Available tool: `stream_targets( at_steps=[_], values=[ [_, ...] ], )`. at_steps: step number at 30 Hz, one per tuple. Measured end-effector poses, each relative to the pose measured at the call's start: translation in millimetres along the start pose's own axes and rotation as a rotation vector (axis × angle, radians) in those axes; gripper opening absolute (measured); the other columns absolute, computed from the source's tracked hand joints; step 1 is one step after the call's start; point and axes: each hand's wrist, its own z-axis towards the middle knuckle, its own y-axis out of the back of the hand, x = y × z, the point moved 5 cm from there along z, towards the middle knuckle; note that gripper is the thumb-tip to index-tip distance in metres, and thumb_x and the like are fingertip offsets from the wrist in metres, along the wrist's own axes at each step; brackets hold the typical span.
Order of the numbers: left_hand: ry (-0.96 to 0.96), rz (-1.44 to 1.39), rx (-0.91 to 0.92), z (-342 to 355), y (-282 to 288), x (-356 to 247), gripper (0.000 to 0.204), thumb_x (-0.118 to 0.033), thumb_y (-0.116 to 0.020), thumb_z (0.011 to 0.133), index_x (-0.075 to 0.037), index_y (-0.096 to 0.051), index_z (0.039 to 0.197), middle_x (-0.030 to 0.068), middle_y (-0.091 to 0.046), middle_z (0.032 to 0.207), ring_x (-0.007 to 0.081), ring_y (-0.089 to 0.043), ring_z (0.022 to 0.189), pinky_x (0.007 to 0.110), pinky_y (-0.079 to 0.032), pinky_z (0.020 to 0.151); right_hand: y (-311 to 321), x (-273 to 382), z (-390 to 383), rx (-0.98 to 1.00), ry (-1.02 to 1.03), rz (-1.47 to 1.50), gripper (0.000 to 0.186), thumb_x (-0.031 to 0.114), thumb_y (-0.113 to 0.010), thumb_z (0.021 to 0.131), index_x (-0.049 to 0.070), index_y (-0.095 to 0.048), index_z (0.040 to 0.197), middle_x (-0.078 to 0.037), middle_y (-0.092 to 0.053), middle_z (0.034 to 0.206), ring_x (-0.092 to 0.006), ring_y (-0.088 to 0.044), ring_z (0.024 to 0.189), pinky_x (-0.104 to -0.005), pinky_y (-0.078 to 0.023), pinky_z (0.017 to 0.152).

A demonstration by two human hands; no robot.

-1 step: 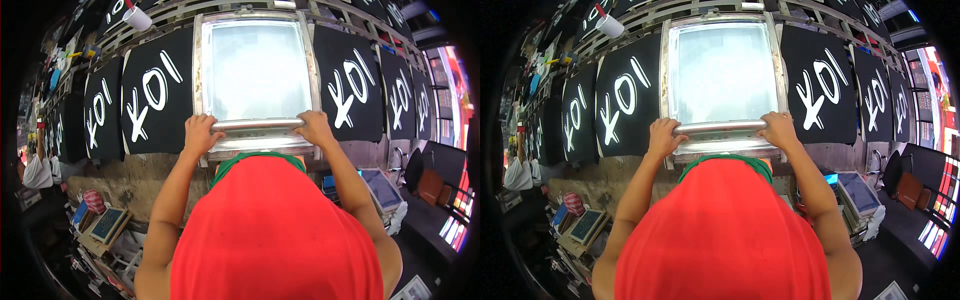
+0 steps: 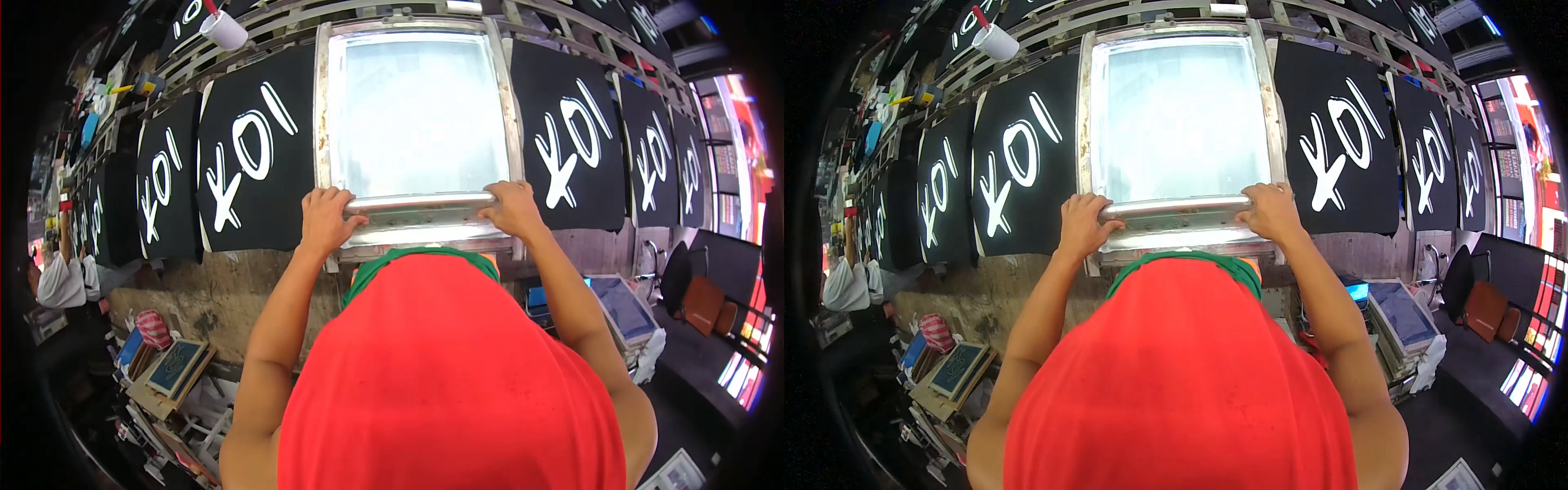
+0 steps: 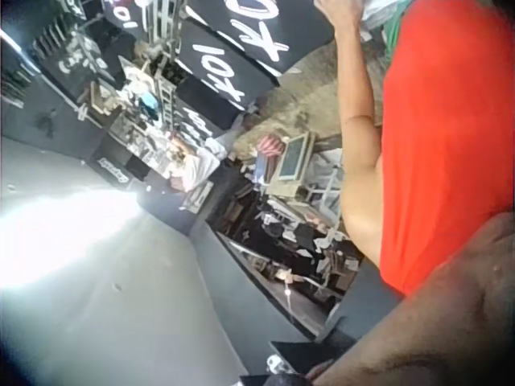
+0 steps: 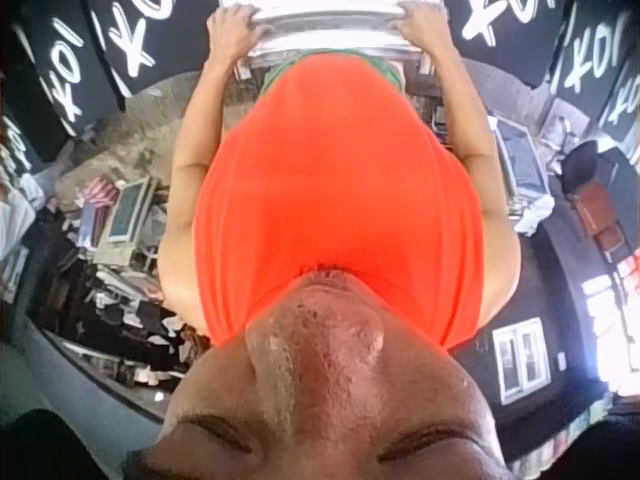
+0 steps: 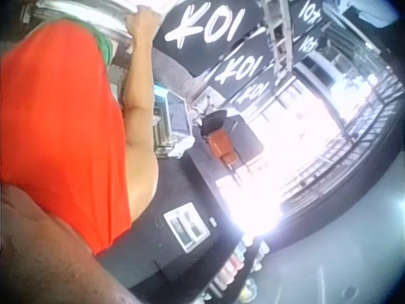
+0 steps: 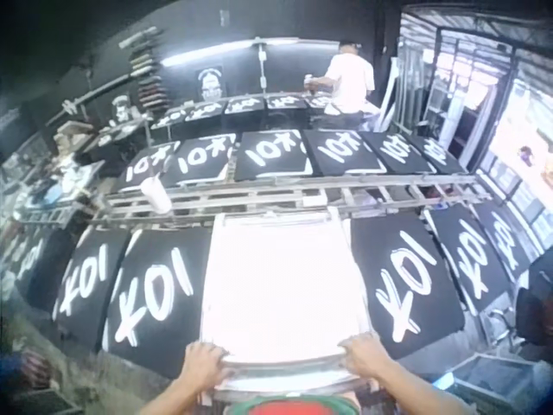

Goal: Perform manual screen printing on t-shirts using a squeegee and screen frame.

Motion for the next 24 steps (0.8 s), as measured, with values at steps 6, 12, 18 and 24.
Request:
stream_targets(
  at_steps=[6,12,18,24],
  values=[
    [0.005,0.152,0.020,0.4,-16.8,-3.6,0.059,-0.061,-0.073,0.082,-0.008,-0.071,0.107,0.0094,-0.071,0.104,0.0314,-0.057,0.106,0.050,-0.036,0.096,-13.3,2.1,12.3,0.042,-0.040,-0.096,0.067,0.064,-0.072,0.080,0.004,-0.072,0.111,-0.016,-0.073,0.111,-0.0345,-0.065,0.111,-0.0528,-0.035,0.105],
    [0.146,0.147,0.251,29.8,-35.8,12.0,0.072,-0.071,-0.058,0.089,-0.001,-0.070,0.100,0.0133,-0.073,0.103,0.0331,-0.056,0.109,0.052,-0.032,0.098,-15.9,-10.3,47.8,0.316,-0.125,-0.129,0.084,0.081,-0.059,0.079,0.003,-0.074,0.106,-0.020,-0.074,0.103,-0.0360,-0.068,0.105,-0.0540,-0.035,0.099],
    [0.052,0.153,0.072,139.4,4.4,42.6,0.065,-0.067,-0.061,0.090,-0.003,-0.069,0.101,0.0163,-0.071,0.105,0.0354,-0.056,0.110,0.056,-0.032,0.101,49.3,-23.1,141.2,0.024,-0.015,-0.136,0.077,0.076,-0.063,0.082,0.003,-0.073,0.107,-0.020,-0.073,0.108,-0.0368,-0.067,0.108,-0.0546,-0.040,0.096],
    [-0.106,0.228,-0.135,282.6,59.5,71.6,0.045,-0.022,-0.078,0.083,-0.010,-0.059,0.122,0.0116,-0.060,0.120,0.0338,-0.057,0.115,0.053,-0.041,0.098,136.5,-32.1,251.2,-0.422,0.123,-0.150,0.061,0.059,-0.073,0.084,0.006,-0.069,0.115,-0.010,-0.067,0.119,-0.0346,-0.057,0.117,-0.0518,-0.038,0.100]
  ],
)
